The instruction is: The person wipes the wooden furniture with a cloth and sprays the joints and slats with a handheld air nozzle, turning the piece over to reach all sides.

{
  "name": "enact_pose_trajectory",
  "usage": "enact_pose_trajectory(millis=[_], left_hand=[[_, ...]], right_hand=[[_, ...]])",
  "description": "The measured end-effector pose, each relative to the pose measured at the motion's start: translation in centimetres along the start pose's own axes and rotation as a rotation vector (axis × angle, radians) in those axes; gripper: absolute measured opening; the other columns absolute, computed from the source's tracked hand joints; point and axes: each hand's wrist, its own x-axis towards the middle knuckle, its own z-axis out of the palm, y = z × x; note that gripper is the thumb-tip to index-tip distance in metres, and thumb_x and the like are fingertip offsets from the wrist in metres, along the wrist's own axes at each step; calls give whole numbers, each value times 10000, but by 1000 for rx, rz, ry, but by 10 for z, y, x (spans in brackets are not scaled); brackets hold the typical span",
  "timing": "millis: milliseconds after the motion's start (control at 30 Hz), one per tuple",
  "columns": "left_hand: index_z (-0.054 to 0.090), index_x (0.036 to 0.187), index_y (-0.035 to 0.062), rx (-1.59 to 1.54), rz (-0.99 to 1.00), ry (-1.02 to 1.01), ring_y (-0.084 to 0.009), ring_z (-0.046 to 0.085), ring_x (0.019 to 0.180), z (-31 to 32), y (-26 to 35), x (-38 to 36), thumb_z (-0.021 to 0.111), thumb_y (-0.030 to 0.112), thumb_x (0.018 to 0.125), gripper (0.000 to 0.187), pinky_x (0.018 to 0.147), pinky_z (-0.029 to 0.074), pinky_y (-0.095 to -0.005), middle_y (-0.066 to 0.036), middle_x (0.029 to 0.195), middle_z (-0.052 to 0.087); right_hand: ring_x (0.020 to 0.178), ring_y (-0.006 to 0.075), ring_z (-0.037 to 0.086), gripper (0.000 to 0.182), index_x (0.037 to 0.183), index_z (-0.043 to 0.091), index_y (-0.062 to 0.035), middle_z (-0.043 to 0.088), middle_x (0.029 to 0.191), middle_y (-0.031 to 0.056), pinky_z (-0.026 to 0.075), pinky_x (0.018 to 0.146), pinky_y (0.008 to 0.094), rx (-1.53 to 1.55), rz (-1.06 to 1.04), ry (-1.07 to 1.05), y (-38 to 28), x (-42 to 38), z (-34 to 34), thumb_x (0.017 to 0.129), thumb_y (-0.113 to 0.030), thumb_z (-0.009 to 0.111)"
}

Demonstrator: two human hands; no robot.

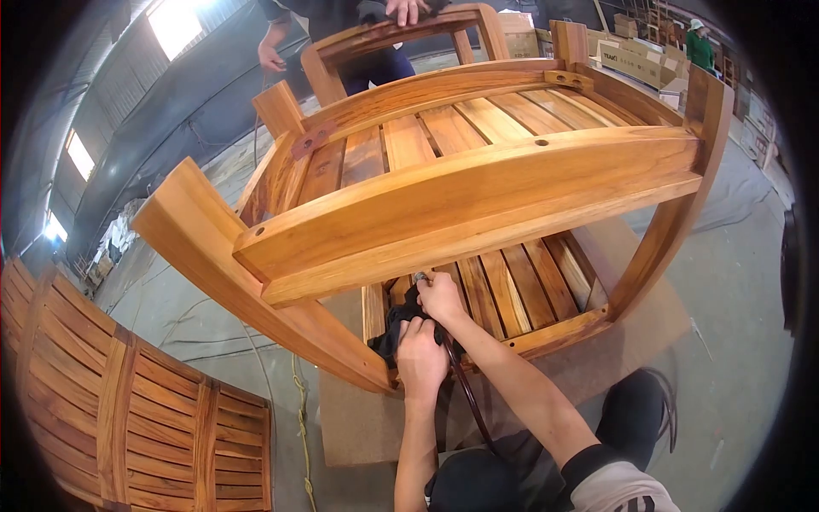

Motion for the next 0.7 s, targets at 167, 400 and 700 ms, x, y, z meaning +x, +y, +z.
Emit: enact_pose_trajectory(millis=[167,400,700], left_hand=[[631,768,2,3,32,17,-340,552,789,1,-2,1,738,133,690,186,722,470,-416,-131,774,590],[665,805,3,-5,52,38,-337,552,787,-3,2,2,759,130,660,215,717,465,-409,-128,777,597],[664,800,2,-10,57,62,-336,550,771,-2,4,1,760,115,650,210,704,463,-413,-126,760,594]], right_hand=[[531,230,651,285,836,620,54,645,612,154,527,548,372,-51,-33,11,-1,-3,-4,933,-192,514],[553,256,670,324,800,604,74,653,632,182,540,570,384,-22,24,82,-12,-13,-12,937,-197,492],[875,403,664,297,883,635,77,663,778,264,504,836,479,-42,31,223,13,3,-3,884,-199,528]])
